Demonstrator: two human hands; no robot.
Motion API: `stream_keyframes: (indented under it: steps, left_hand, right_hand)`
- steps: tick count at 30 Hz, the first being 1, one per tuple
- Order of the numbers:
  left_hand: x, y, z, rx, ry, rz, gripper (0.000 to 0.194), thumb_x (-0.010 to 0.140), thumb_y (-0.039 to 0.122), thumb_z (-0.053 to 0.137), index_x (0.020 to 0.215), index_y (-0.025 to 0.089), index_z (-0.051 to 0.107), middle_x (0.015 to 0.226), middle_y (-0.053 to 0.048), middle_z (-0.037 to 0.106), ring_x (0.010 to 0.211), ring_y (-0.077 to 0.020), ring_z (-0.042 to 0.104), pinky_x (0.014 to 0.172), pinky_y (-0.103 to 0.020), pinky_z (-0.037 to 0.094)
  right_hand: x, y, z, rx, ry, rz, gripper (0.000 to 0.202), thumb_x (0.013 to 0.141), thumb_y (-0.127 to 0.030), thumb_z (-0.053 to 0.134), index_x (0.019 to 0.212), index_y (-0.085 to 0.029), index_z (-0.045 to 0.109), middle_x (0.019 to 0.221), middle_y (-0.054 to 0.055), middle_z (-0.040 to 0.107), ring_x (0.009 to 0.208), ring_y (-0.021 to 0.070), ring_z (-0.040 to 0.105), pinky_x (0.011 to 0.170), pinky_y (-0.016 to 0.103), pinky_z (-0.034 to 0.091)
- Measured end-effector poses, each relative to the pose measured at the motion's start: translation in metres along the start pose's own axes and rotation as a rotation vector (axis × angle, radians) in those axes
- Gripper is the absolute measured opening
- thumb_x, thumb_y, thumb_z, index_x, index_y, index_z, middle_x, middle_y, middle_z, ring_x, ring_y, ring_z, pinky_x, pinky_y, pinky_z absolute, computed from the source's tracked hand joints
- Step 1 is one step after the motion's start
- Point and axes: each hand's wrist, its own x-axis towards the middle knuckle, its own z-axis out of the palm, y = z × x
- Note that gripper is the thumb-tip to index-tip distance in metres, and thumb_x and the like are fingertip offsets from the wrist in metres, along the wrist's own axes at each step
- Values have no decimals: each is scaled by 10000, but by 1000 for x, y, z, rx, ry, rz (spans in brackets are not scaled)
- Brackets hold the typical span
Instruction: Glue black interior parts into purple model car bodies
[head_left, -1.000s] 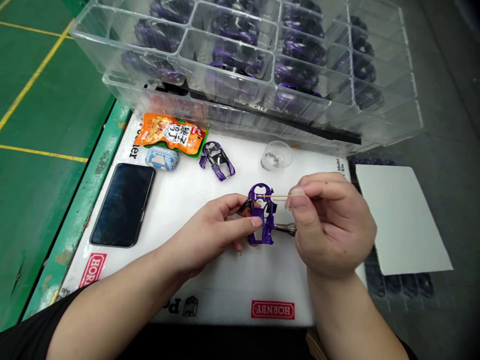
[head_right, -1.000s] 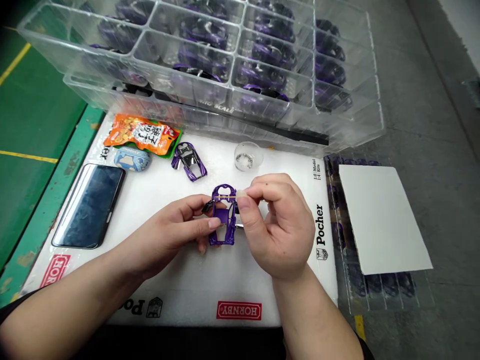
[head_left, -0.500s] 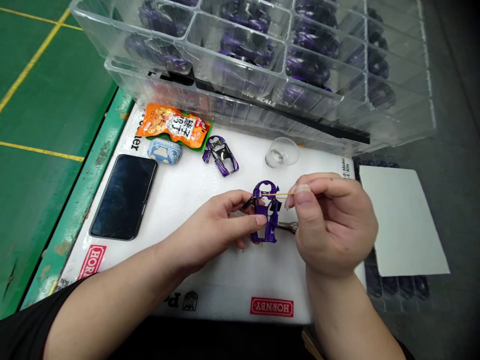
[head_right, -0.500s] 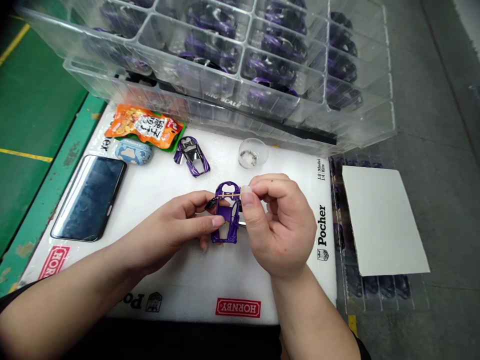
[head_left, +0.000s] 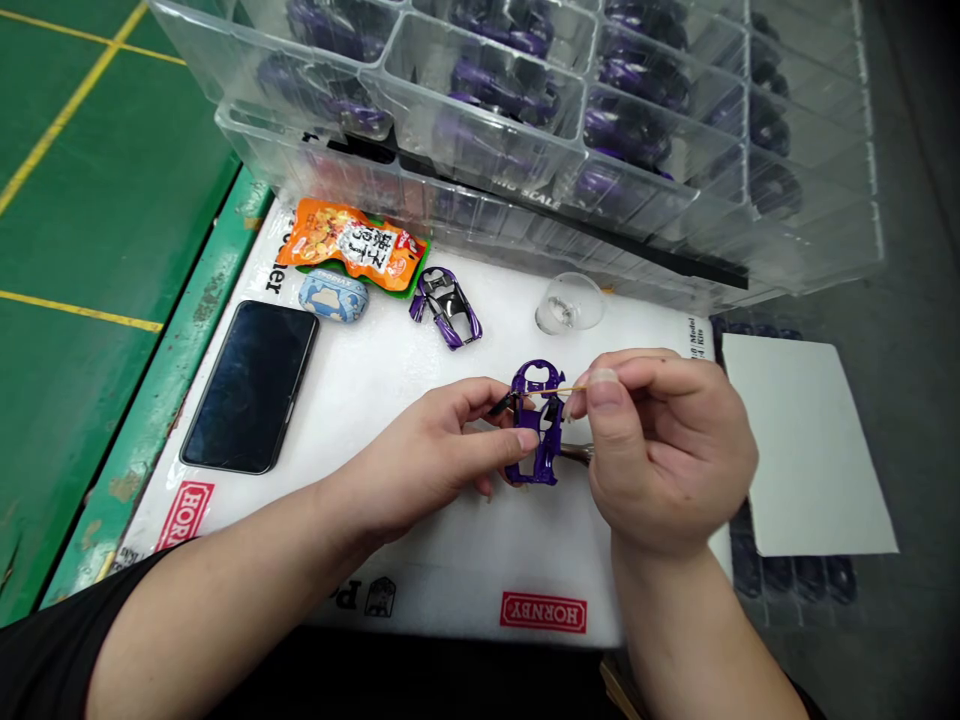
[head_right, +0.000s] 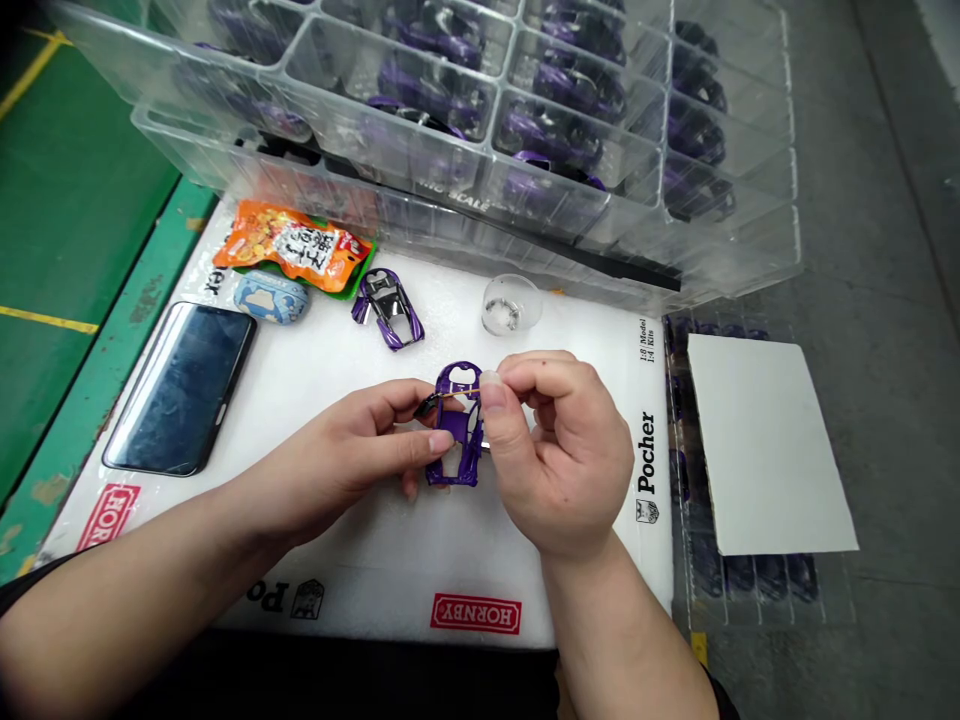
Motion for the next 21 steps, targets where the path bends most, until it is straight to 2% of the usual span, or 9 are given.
stream_keyframes:
  steps: [16, 19, 21]
  left_hand:
    - [-1, 0, -1, 9, -18, 4, 347, 893, 376, 1002, 1073, 182, 777, 970, 3, 757, 769, -129, 652, 644, -241, 554]
    - [-1, 0, 0, 18, -7, -4, 378, 890, 395, 1010, 1107, 180, 788, 974, -6, 766, 780, -138, 664, 645, -245, 558]
    - [-1, -1, -1, 28, -4, -5, 399, 904, 433, 1004, 1133, 180, 798, 984, -18, 774, 796, -150, 679, 646, -250, 561]
  right_hand:
    - [-1, 0, 0, 5, -27, -42, 106, 1077, -160, 787, 1069, -263, 759, 961, 0, 776, 786, 184, 746, 704, 369, 605]
    - [0, 6, -1, 43, 14, -85, 102, 1076, -161, 794, 1090, -258, 768, 942, 17, 764, 794, 208, 757, 694, 382, 608]
    - [3, 15, -3, 46, 99, -118, 74, 1085, -205, 812, 1110, -263, 773, 942, 31, 754, 805, 235, 765, 683, 399, 608]
